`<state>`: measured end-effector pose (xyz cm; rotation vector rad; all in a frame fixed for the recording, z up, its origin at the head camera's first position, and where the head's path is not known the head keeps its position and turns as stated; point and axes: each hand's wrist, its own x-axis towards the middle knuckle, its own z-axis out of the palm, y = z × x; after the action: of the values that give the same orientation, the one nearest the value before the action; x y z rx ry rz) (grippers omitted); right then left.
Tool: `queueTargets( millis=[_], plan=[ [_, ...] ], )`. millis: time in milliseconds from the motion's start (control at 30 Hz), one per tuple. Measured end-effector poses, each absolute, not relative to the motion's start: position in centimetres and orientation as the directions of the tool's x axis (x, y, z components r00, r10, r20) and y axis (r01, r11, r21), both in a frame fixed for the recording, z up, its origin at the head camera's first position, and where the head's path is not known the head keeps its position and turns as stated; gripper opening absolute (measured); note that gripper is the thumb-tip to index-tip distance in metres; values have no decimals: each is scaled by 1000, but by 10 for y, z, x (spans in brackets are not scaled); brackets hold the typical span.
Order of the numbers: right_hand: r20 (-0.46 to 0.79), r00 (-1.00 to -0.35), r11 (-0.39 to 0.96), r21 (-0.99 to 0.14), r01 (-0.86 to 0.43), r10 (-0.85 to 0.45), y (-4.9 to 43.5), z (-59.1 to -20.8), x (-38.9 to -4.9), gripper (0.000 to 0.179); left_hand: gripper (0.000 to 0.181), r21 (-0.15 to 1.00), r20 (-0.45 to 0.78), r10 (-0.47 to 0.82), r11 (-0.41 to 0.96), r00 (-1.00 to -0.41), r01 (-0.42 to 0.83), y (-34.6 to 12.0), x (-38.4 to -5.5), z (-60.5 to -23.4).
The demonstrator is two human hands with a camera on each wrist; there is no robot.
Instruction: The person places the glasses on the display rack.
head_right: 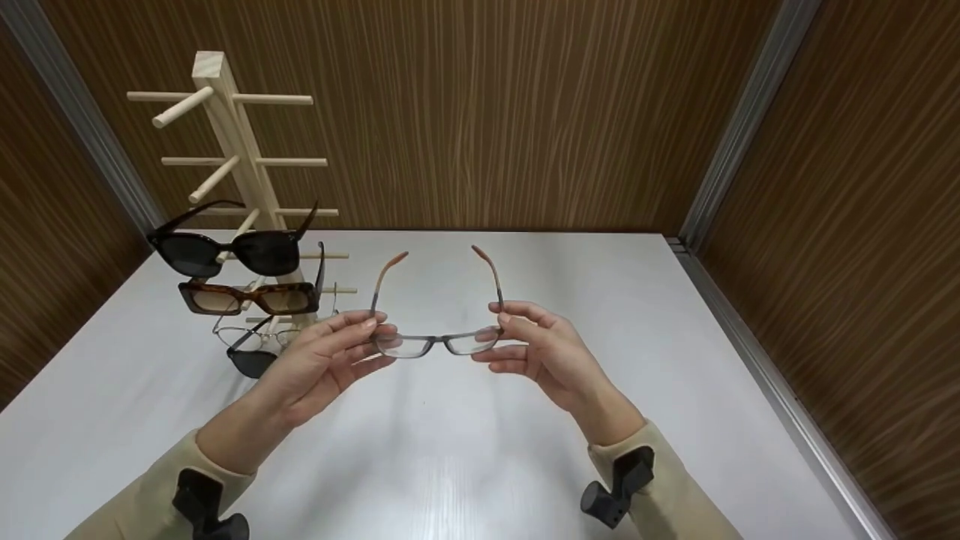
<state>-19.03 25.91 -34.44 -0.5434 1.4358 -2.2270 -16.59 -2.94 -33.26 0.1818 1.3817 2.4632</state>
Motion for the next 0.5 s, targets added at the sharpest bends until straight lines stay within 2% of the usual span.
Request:
queueTargets(
  millis=[133,500],
  plan=[
    [151,-808,-378,-921,95,-570,257,-333,-189,30,28,867,-10,328,-468,-945,-172,-32,-162,-322],
    [213,-776,-391,-919,47,-594,247,-310,-184,31,32,900,40,322,-423,-946,-106,-43,-153,-296]
  ],
)
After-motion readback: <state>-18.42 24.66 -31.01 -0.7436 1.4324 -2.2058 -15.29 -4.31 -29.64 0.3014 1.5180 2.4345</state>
